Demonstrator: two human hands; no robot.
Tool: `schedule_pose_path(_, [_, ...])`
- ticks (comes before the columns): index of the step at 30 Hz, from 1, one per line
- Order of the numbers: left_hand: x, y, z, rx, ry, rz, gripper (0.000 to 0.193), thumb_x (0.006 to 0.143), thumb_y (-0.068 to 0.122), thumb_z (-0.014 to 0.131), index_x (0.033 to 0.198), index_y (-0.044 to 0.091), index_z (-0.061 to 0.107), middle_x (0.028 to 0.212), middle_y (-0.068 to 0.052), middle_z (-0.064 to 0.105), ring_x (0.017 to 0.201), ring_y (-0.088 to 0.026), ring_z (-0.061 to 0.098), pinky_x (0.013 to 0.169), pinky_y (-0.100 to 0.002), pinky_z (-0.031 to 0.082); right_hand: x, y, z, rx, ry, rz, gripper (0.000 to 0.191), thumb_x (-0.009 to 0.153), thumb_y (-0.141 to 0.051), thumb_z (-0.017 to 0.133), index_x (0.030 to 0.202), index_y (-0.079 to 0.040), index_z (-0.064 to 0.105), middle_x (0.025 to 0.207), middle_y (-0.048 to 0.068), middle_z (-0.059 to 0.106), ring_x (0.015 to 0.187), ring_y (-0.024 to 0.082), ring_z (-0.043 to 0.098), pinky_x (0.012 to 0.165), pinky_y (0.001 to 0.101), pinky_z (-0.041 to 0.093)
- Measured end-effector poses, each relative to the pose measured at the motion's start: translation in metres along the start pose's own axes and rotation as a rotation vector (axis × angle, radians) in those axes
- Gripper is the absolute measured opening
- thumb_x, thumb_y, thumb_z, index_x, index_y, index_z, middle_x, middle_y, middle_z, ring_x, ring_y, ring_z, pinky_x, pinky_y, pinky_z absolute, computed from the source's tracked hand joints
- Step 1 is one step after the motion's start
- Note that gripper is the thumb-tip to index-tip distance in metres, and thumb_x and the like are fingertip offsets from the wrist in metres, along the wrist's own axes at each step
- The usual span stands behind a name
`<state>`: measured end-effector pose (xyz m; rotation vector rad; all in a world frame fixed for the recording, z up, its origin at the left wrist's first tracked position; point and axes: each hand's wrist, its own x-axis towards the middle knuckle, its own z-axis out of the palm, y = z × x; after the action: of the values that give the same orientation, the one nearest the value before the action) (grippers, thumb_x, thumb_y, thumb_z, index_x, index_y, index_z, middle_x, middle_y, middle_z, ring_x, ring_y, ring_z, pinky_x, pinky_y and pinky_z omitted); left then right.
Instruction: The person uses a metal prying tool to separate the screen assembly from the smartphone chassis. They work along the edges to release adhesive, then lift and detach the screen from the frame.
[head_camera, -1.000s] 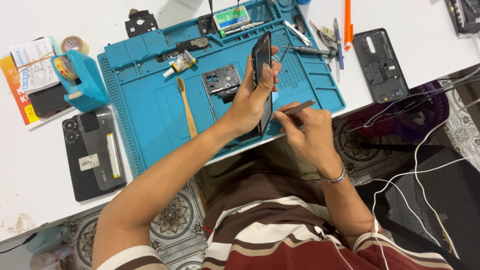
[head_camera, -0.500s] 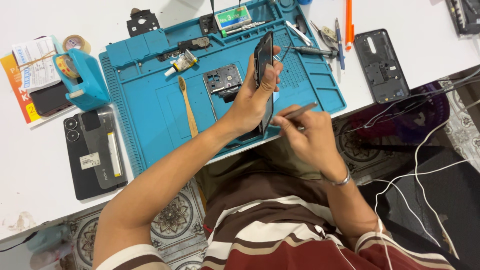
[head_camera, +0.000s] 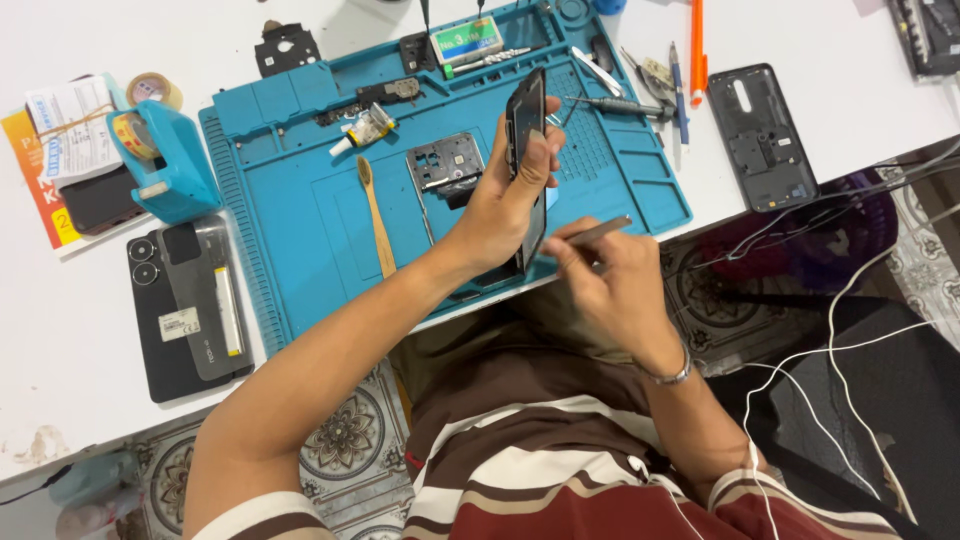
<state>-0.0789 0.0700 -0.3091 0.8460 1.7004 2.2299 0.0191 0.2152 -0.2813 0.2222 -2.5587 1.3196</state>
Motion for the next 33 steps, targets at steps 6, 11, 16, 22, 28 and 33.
schedule_pose_path(6, [-0.001, -0.003, 0.0, -0.024, -0.023, -0.004, 0.075, 0.107, 0.066, 0.04, 0.155, 0.009, 0.032, 0.113, 0.002, 0.047, 0.105, -0.011, 0.046, 0.098, -0.03, 0.046, -0.004, -0.003, -0.004, 0.051, -0.054, 0.07, 0.012, 0.095, -0.011, 0.07, 0.094, -0.003, 0.078, 0.066, 0.006, 0.071, 0.054, 0.011, 0.066, 0.05, 0.0254, 0.046])
schedule_pose_path(11, [0.0, -0.004, 0.0, -0.065, -0.003, -0.014, 0.074, 0.107, 0.065, 0.041, 0.155, 0.009, 0.034, 0.113, 0.002, 0.047, 0.106, -0.011, 0.046, 0.098, -0.031, 0.045, -0.008, -0.006, -0.003, 0.095, -0.048, 0.019, 0.012, 0.095, -0.012, 0.068, 0.095, -0.003, 0.076, 0.07, 0.004, 0.073, 0.057, 0.009, 0.07, 0.053, 0.024, 0.051])
schedule_pose_path(16, [0.001, -0.006, 0.0, -0.034, -0.019, -0.006, 0.074, 0.107, 0.065, 0.039, 0.155, 0.009, 0.033, 0.114, 0.003, 0.048, 0.107, -0.01, 0.047, 0.098, -0.03, 0.046, -0.002, 0.0, -0.003, 0.037, -0.004, 0.055, 0.011, 0.096, -0.011, 0.07, 0.096, -0.002, 0.076, 0.069, 0.005, 0.073, 0.058, 0.011, 0.069, 0.052, 0.0254, 0.049])
schedule_pose_path(22, [-0.001, -0.007, -0.001, -0.038, -0.024, -0.008, 0.073, 0.108, 0.064, 0.038, 0.156, 0.009, 0.033, 0.115, 0.003, 0.047, 0.108, -0.01, 0.047, 0.099, -0.03, 0.046, -0.004, 0.007, -0.002, 0.033, -0.012, 0.066, 0.012, 0.095, -0.012, 0.07, 0.095, -0.002, 0.076, 0.065, 0.005, 0.071, 0.054, 0.012, 0.067, 0.049, 0.0263, 0.046])
schedule_pose_path(28, [0.001, -0.009, 0.0, -0.049, -0.001, 0.014, 0.071, 0.109, 0.062, 0.04, 0.155, 0.009, 0.033, 0.114, 0.002, 0.047, 0.106, -0.011, 0.047, 0.099, -0.03, 0.046, 0.0, 0.009, -0.004, 0.026, -0.013, 0.019, 0.011, 0.095, -0.013, 0.07, 0.094, -0.003, 0.076, 0.066, 0.006, 0.07, 0.053, 0.014, 0.065, 0.05, 0.0275, 0.046])
schedule_pose_path(33, [0.001, -0.01, 0.002, -0.044, -0.002, -0.002, 0.072, 0.108, 0.063, 0.04, 0.156, 0.009, 0.032, 0.114, 0.002, 0.047, 0.105, -0.01, 0.047, 0.098, -0.03, 0.046, 0.004, 0.011, -0.006, -0.037, 0.021, 0.01, 0.011, 0.096, -0.012, 0.07, 0.095, -0.002, 0.074, 0.069, 0.007, 0.07, 0.055, 0.015, 0.065, 0.052, 0.0286, 0.046])
